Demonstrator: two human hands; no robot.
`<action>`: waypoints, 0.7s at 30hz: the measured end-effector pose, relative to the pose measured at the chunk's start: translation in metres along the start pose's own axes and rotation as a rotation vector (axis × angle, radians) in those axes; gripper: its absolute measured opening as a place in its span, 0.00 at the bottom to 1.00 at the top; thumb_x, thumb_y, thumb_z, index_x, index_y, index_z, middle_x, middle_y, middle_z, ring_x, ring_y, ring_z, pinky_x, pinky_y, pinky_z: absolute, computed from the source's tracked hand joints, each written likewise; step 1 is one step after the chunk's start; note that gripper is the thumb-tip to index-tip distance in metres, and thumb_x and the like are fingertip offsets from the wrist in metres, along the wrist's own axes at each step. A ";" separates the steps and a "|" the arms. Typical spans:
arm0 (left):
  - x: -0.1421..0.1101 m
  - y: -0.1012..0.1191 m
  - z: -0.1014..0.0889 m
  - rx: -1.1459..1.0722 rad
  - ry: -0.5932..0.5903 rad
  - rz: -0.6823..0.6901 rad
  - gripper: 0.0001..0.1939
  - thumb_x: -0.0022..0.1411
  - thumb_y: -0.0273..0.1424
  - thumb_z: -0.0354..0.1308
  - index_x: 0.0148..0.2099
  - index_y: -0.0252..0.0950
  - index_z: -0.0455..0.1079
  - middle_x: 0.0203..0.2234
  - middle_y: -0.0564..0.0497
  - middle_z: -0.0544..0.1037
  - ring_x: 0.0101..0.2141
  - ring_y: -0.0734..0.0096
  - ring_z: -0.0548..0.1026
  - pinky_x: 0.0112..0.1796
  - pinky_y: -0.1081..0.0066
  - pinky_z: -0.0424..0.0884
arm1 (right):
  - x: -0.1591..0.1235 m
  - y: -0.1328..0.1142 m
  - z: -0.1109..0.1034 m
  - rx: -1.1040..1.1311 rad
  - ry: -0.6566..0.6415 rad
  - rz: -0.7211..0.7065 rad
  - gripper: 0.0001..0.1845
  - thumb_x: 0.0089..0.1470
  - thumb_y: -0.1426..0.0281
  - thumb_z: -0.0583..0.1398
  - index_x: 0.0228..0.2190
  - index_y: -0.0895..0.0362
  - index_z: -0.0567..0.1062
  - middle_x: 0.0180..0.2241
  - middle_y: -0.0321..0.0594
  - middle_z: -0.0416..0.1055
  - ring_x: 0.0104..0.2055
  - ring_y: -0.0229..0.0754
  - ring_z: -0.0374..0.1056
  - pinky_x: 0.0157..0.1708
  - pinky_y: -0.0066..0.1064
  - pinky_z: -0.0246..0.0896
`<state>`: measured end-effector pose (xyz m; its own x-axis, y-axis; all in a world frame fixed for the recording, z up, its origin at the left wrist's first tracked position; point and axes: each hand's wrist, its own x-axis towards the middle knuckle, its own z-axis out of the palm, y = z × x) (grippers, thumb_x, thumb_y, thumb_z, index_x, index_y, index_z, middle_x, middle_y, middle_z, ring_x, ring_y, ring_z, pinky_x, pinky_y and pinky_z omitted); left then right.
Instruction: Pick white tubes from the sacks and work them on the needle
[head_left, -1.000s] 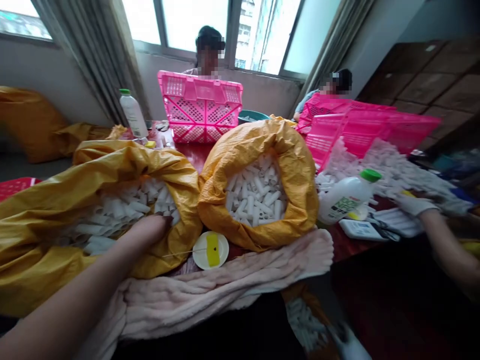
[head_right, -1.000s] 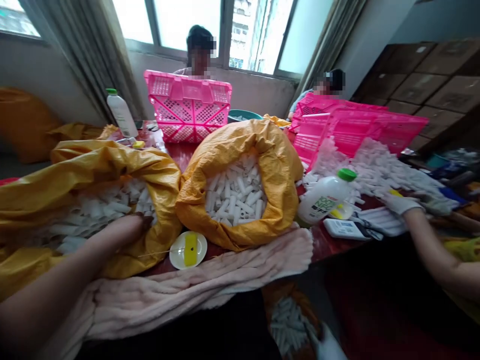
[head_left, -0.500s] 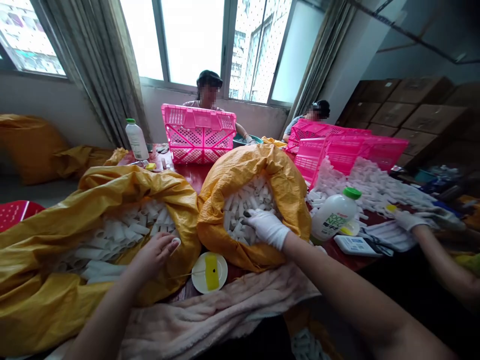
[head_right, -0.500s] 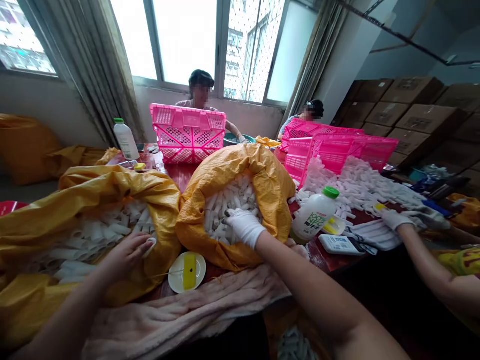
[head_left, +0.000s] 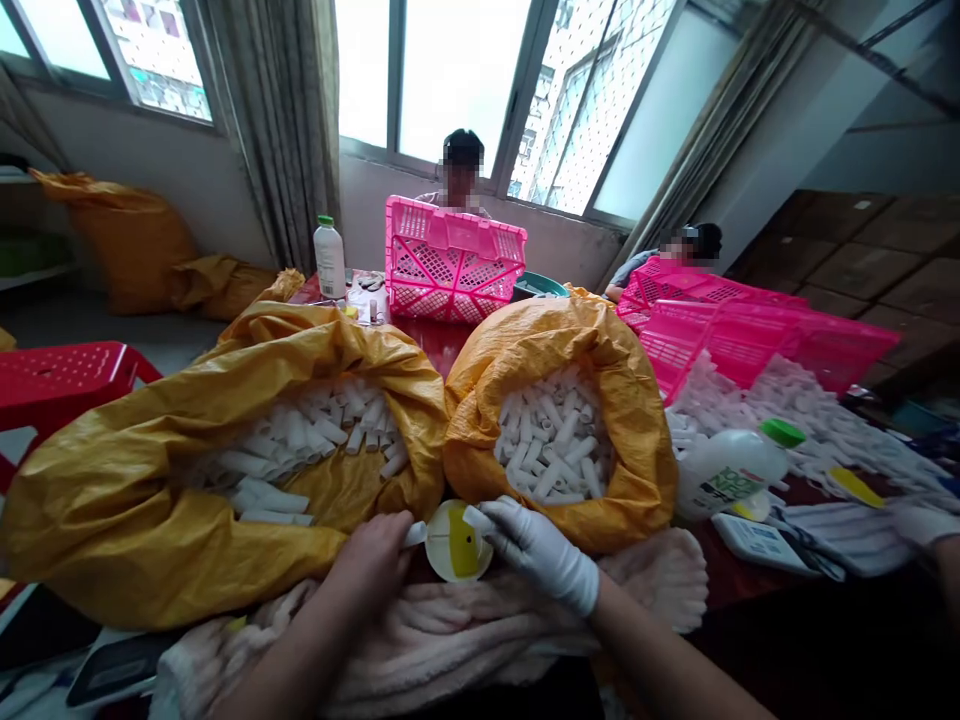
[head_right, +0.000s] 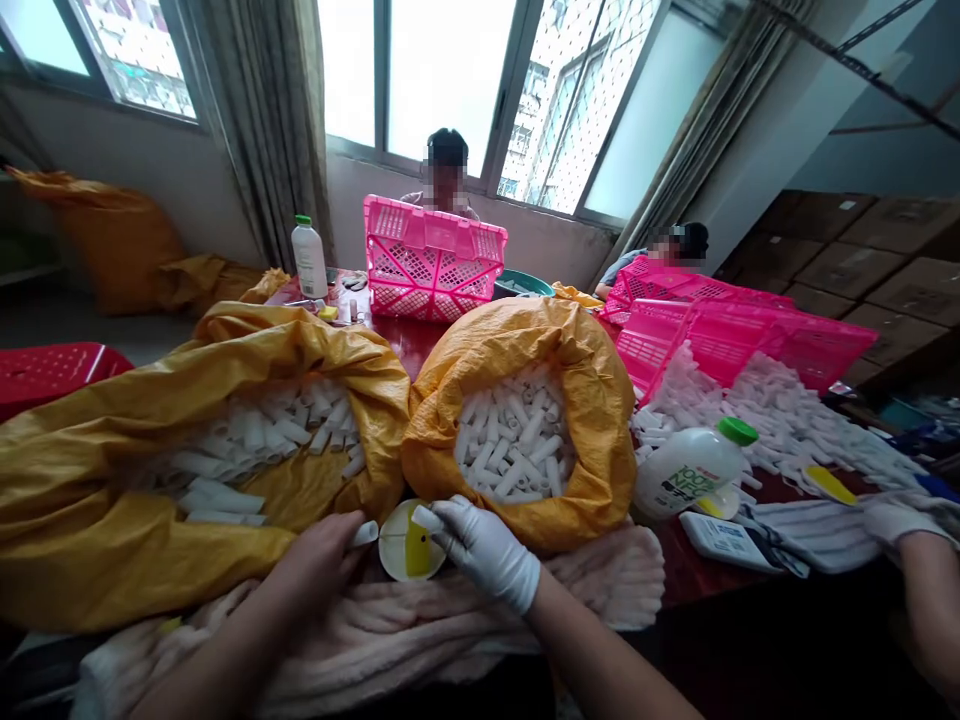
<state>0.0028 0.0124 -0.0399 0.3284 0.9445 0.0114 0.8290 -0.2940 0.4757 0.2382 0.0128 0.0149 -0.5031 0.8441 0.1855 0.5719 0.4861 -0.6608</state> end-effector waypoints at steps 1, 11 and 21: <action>0.001 0.001 0.001 0.006 -0.010 -0.004 0.05 0.57 0.30 0.46 0.34 0.37 0.63 0.32 0.49 0.72 0.36 0.67 0.68 0.38 0.70 0.62 | 0.002 0.005 0.008 -0.061 0.004 0.014 0.15 0.57 0.66 0.50 0.45 0.53 0.66 0.38 0.40 0.67 0.38 0.38 0.64 0.41 0.32 0.62; 0.004 0.009 0.002 0.045 0.041 -0.067 0.06 0.58 0.30 0.46 0.33 0.36 0.62 0.31 0.48 0.72 0.34 0.67 0.69 0.36 0.71 0.62 | 0.029 0.033 0.026 -0.134 0.068 -0.072 0.15 0.51 0.72 0.54 0.41 0.61 0.72 0.41 0.43 0.70 0.42 0.40 0.66 0.46 0.32 0.60; 0.006 0.006 0.007 0.038 0.061 -0.070 0.06 0.59 0.32 0.46 0.32 0.37 0.61 0.30 0.49 0.72 0.34 0.68 0.69 0.35 0.72 0.61 | 0.020 0.037 0.035 0.134 0.130 0.045 0.13 0.53 0.74 0.51 0.39 0.57 0.71 0.40 0.42 0.71 0.42 0.42 0.67 0.47 0.39 0.60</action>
<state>0.0134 0.0154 -0.0435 0.2422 0.9697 0.0334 0.8659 -0.2315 0.4435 0.2260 0.0399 -0.0311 -0.3863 0.8907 0.2398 0.4960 0.4198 -0.7601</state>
